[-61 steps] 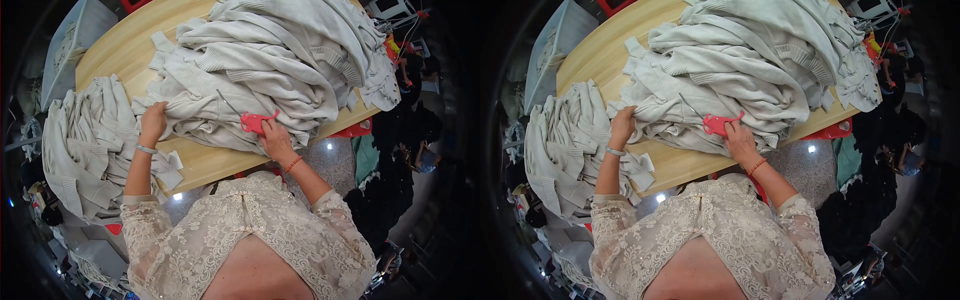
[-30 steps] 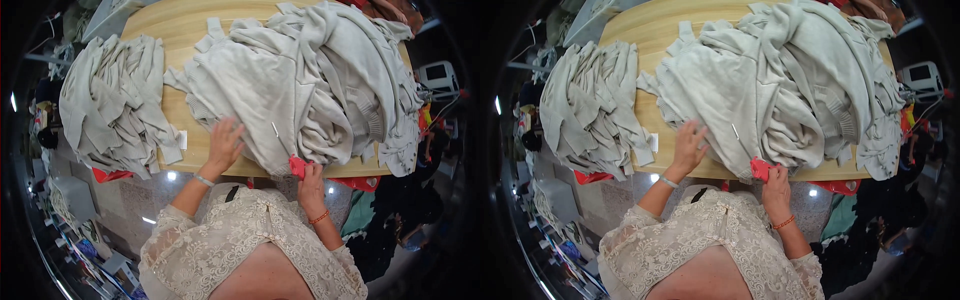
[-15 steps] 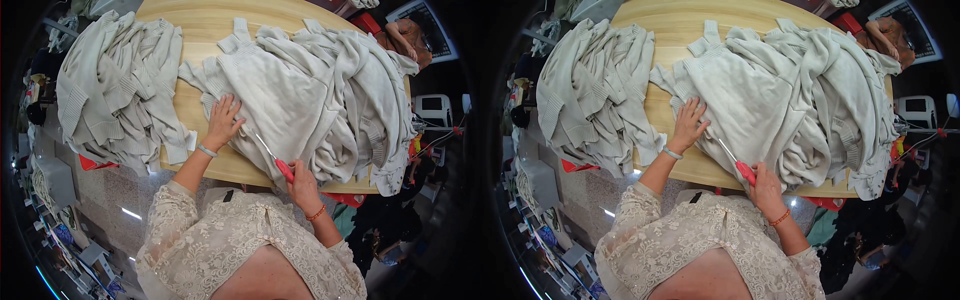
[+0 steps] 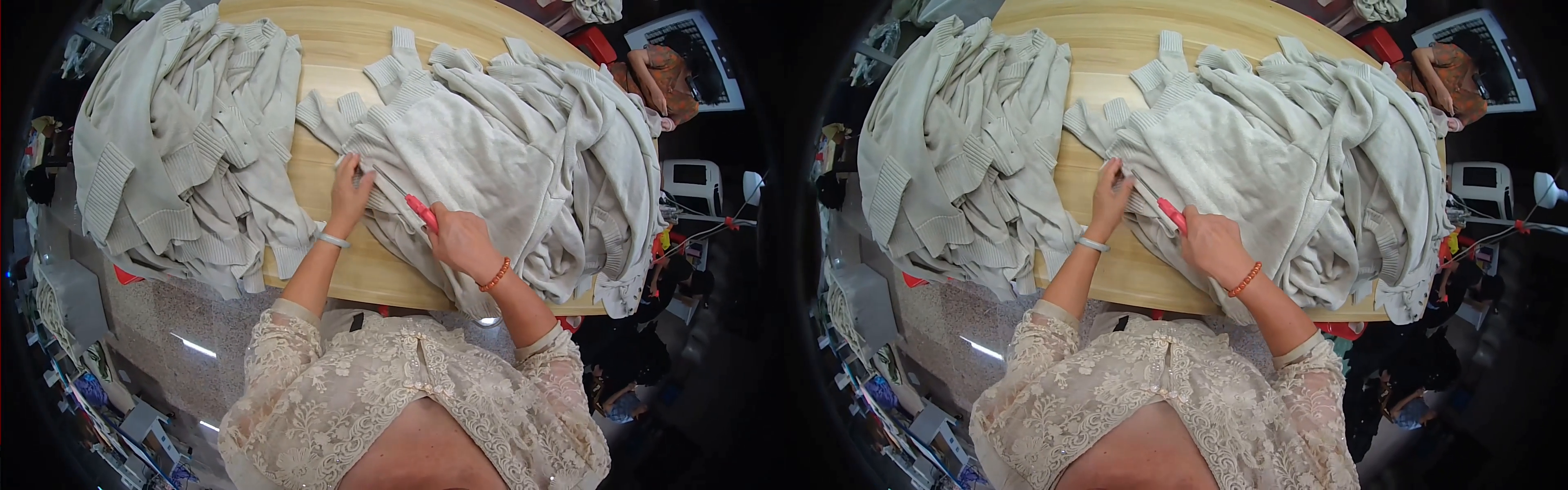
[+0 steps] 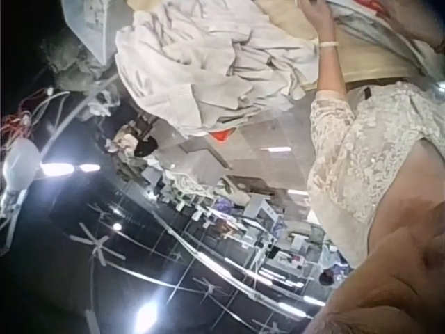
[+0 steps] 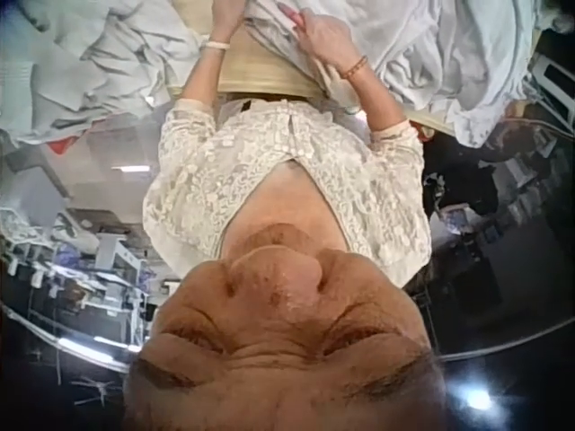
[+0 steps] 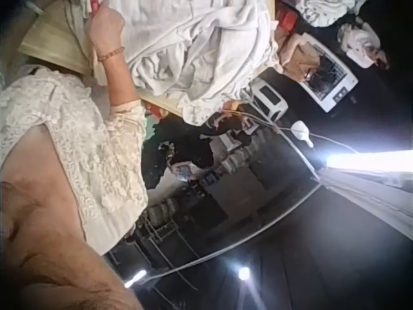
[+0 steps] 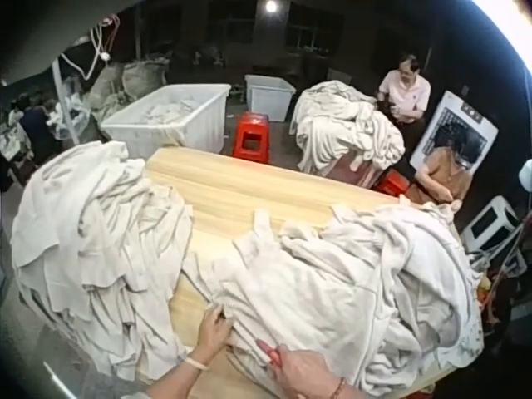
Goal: Trimming loose threads from a large pile of sweaters using scissors in a garment factory.
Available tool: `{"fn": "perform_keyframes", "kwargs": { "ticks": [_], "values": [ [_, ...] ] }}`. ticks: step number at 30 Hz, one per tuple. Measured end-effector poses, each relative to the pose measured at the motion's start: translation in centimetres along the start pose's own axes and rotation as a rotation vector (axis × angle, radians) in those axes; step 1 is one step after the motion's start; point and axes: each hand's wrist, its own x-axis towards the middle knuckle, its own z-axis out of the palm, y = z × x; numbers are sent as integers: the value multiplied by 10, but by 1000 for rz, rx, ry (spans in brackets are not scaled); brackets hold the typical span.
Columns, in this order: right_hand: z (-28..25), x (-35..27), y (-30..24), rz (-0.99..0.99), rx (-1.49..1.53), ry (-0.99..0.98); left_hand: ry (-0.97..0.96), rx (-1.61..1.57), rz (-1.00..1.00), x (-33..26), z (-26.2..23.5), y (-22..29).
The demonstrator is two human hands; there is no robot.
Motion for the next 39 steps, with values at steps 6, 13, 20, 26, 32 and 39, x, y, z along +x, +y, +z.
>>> {"fn": "perform_keyframes", "kwargs": {
  "ticks": [6,13,20,26,32,39],
  "values": [
    [3,6,-4,65,-45,-71,46,-578,-500,46,-1,-11],
    [1,9,-10,74,52,-23,190,-869,-707,54,-4,9],
    [2,-62,29,193,181,21,-104,-967,-815,16,-21,57],
    [3,-103,35,241,136,-107,-175,-692,-651,0,2,52],
    [5,-126,32,196,145,-151,-43,-672,-551,-14,14,34],
    [13,-129,25,128,200,-22,257,-628,-477,-45,16,41]
  ]
}}
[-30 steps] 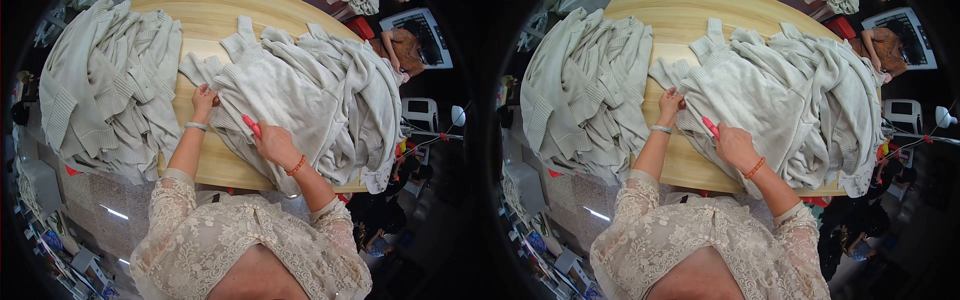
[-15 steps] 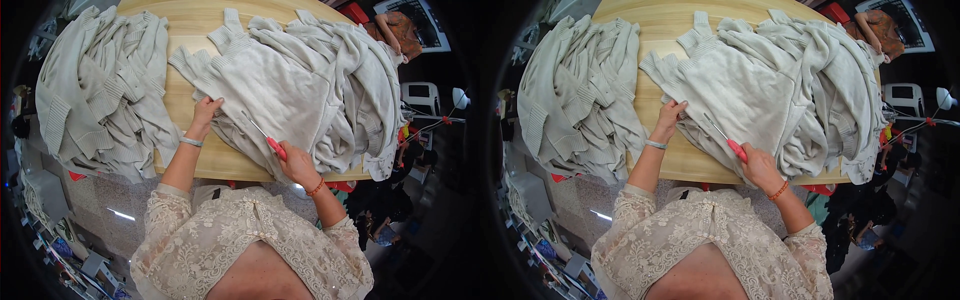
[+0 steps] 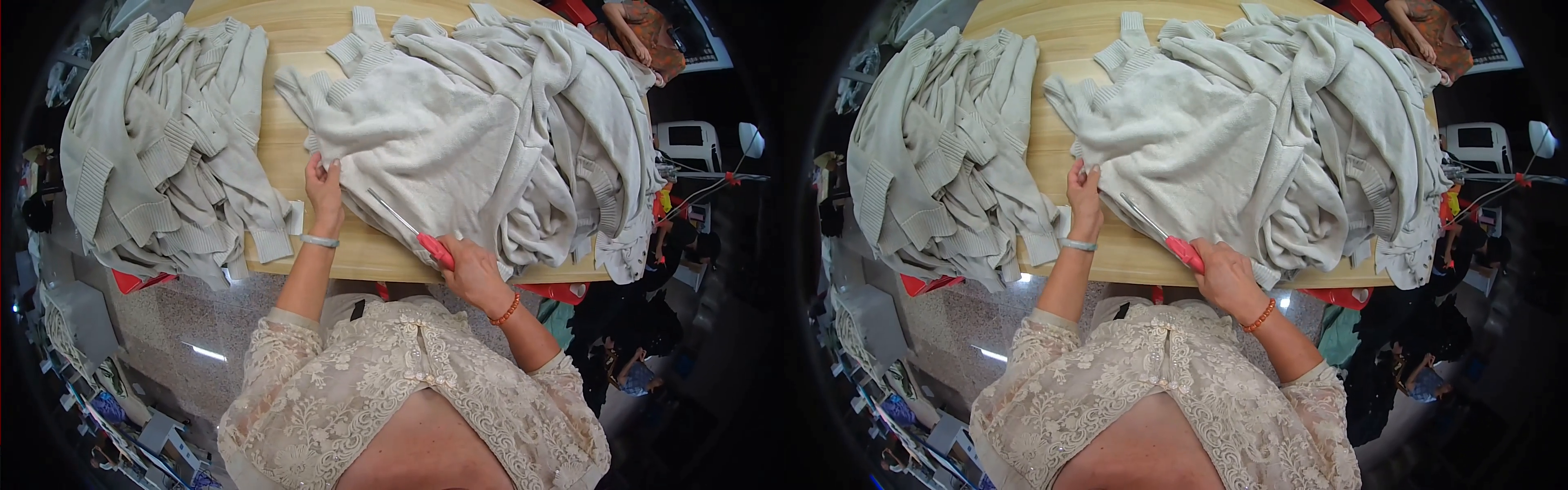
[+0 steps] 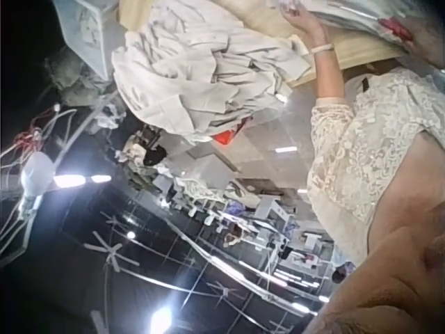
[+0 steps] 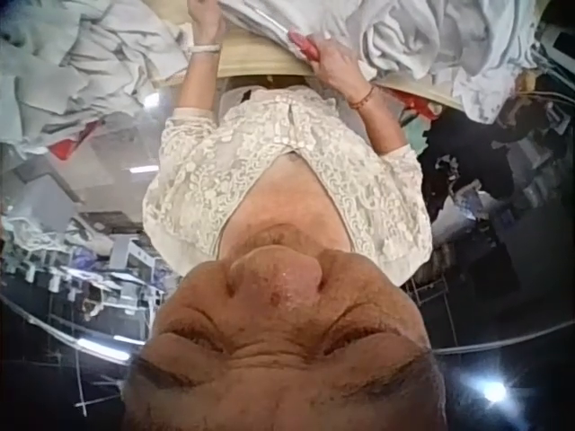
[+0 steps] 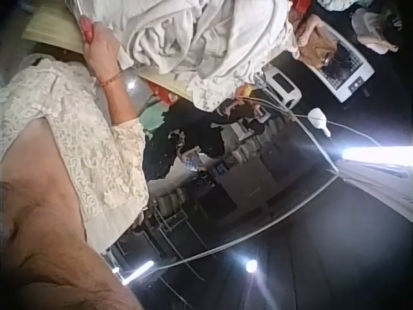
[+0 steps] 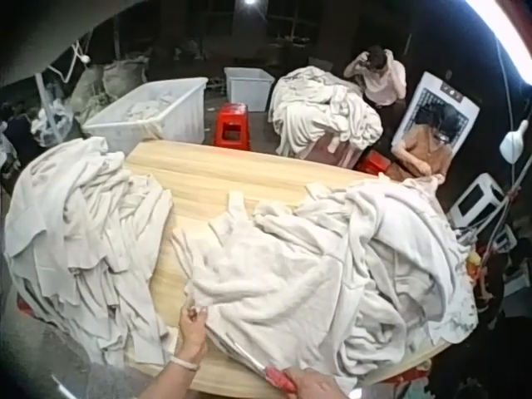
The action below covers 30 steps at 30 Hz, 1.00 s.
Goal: Trimming loose threads from a large pile of sweaters using scissors in a garment factory.
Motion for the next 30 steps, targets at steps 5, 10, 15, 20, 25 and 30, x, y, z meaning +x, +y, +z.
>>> {"fn": "perform_keyframes", "kwargs": {
  "ticks": [5,10,15,20,25,30],
  "values": [
    [5,-11,12,19,4,-28,132,-94,-341,-47,9,15],
    [2,-13,13,51,-27,-78,-118,-334,-314,-51,13,11],
    [3,-6,11,-14,-96,-111,-115,-338,-330,-47,8,-6],
    [4,34,-10,-41,-132,-49,-167,-288,-304,-37,-4,-24],
    [4,29,2,-117,-185,-65,-116,-325,-335,-37,0,-23],
    [4,-8,14,-45,-137,-94,-88,-336,-315,-41,3,-23]
  ]
}}
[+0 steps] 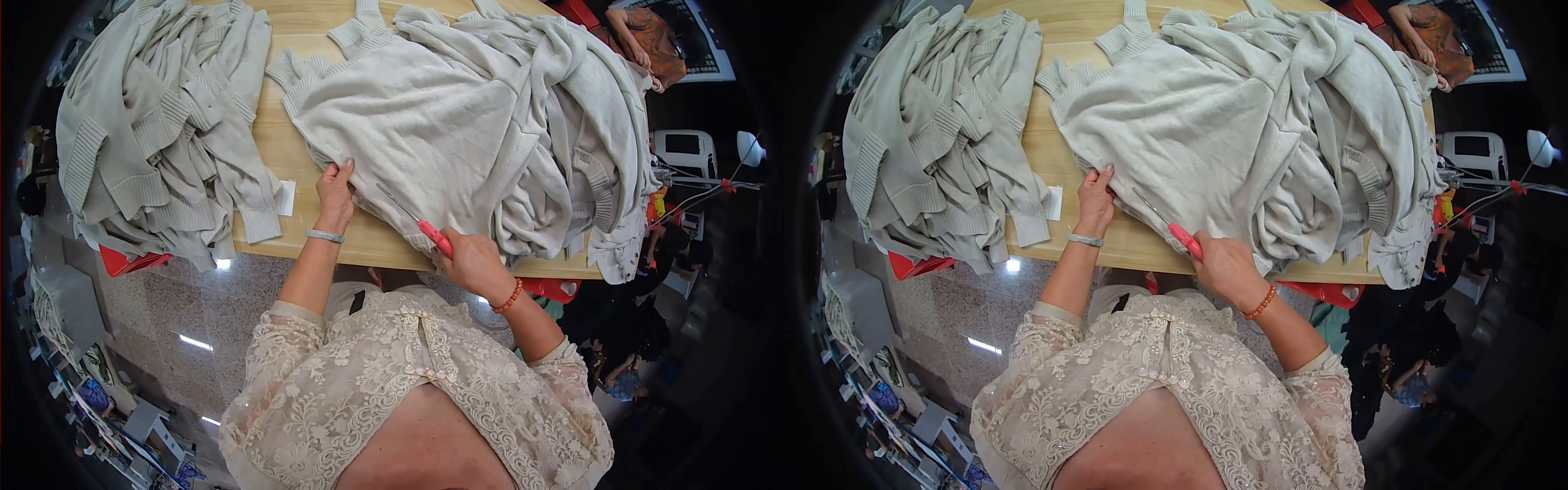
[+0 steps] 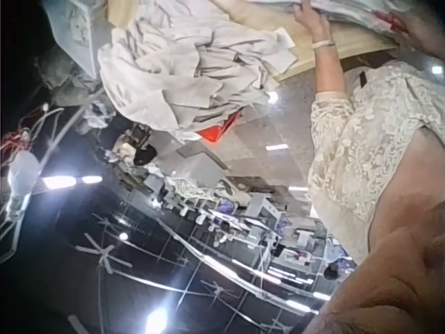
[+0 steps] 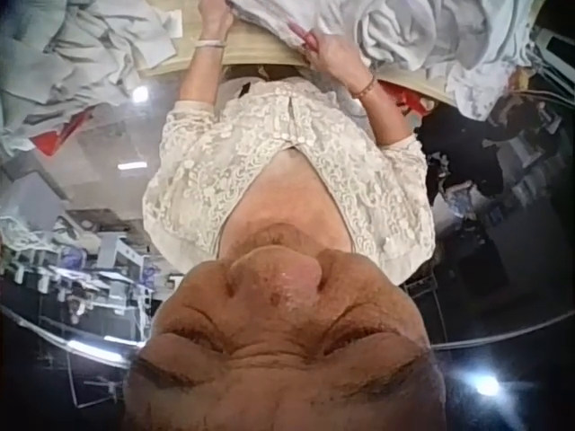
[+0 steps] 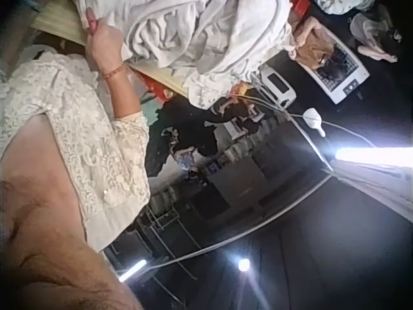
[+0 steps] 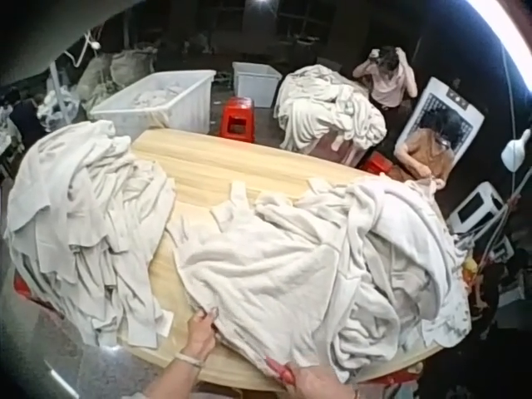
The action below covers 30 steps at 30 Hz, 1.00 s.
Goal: Trimming loose threads from a large pile of sweaters using scissors in a garment factory.
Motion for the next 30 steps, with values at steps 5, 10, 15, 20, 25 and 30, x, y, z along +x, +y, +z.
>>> {"fn": "perform_keyframes", "kwargs": {
  "ticks": [5,10,15,20,25,30],
  "values": [
    [5,-8,-6,4,61,-24,-46,32,93,3,-3,-5],
    [12,-10,4,19,76,-3,-33,2,89,-8,6,-3],
    [3,-30,25,51,204,92,-181,47,-184,-61,16,-1],
    [3,-49,39,56,164,59,-242,163,-254,-92,-11,-38],
    [6,-76,49,62,40,-175,-260,127,-202,-85,-10,-42],
    [8,-84,47,64,119,-102,-238,148,-156,-90,-11,-50]
  ]
}}
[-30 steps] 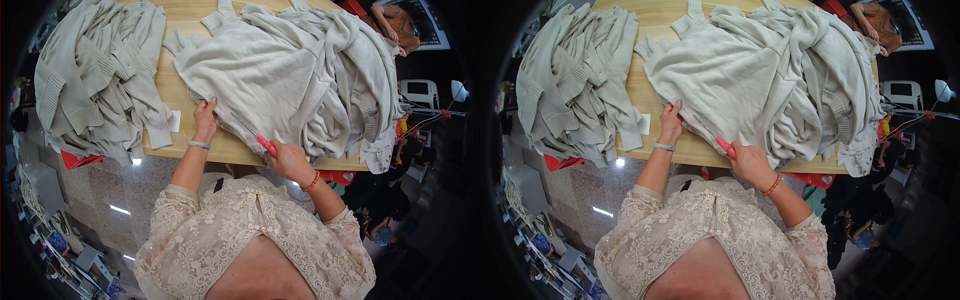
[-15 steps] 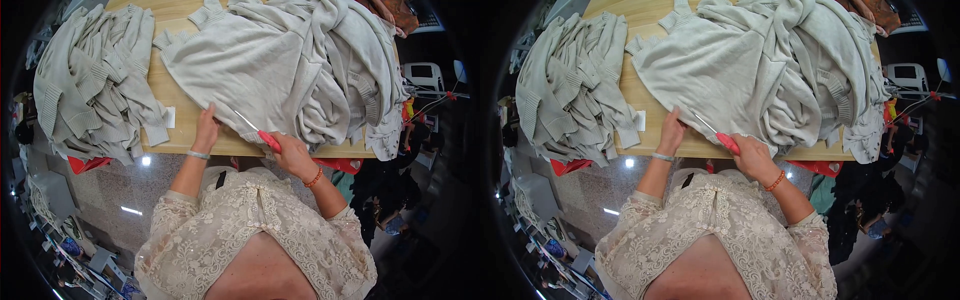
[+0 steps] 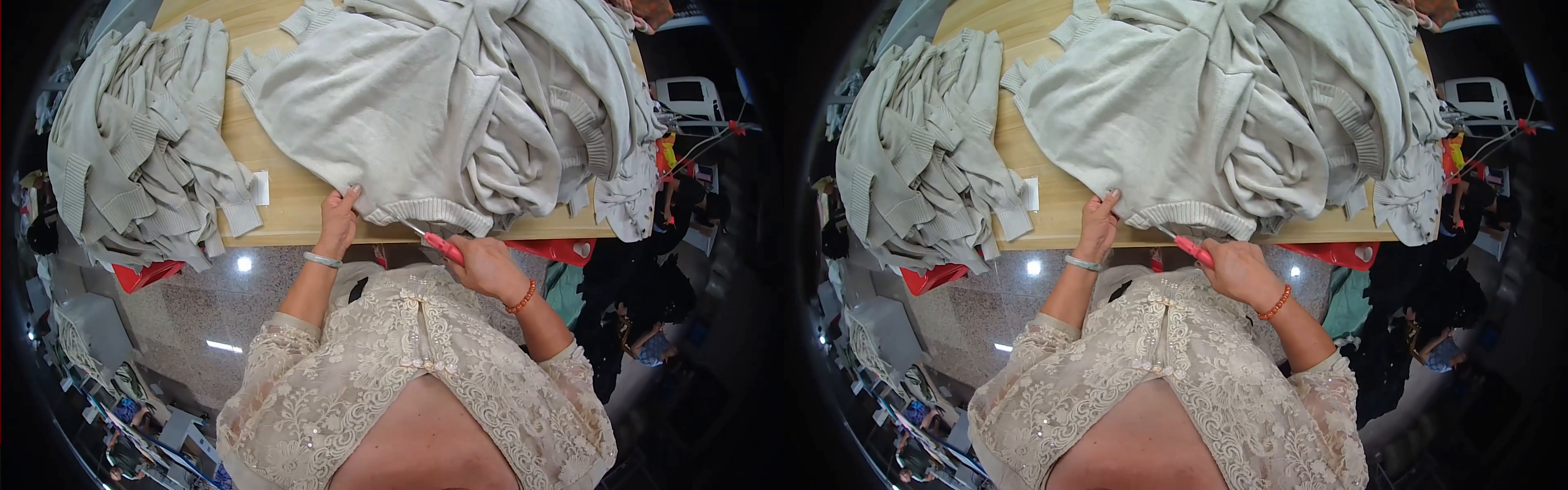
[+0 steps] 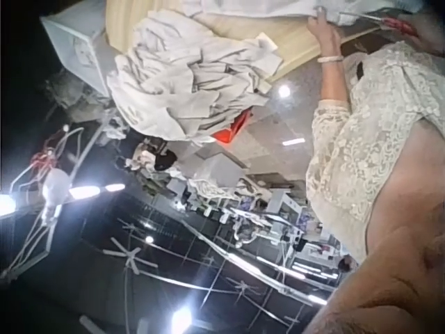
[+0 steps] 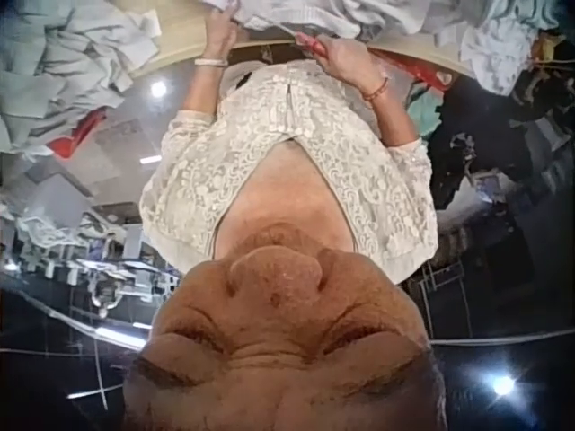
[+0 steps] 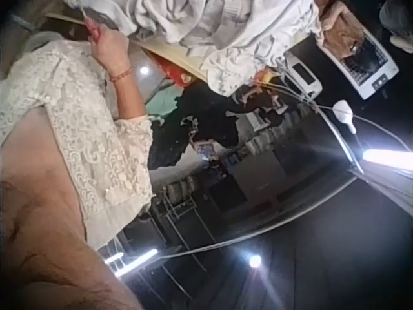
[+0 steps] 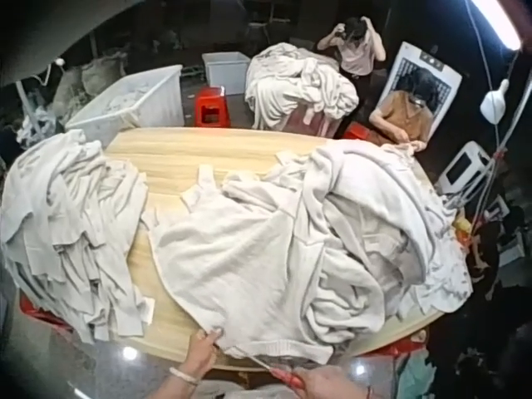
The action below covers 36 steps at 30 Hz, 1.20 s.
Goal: Trimming loose threads from a large pile of sweaters using scissors in a garment factory.
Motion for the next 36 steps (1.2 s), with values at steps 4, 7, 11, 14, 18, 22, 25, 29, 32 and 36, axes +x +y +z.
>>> {"fn": "perform_keyframes", "kwargs": {
  "ticks": [4,7,11,14,18,22,25,29,32,36],
  "values": [
    [3,-13,8,-11,9,-1,76,-22,-223,-14,17,-1],
    [9,-21,14,29,-13,-1,5,-21,-160,-18,10,-22],
    [6,-30,15,22,70,-99,-54,0,-257,-24,32,0],
    [13,-31,31,15,185,62,-137,78,-290,-30,44,18],
    [2,-31,32,64,171,199,-237,64,-250,-29,59,24],
    [-3,-44,33,41,77,83,-154,113,-142,-26,56,17],
    [-7,-51,30,64,73,-7,-170,229,-49,-25,47,14],
    [2,-47,31,80,198,221,-196,286,-100,-23,48,22],
    [18,-35,46,90,189,566,-222,447,-32,-41,67,32],
    [-1,-17,36,176,155,607,-344,799,212,-81,79,101]
  ]
}}
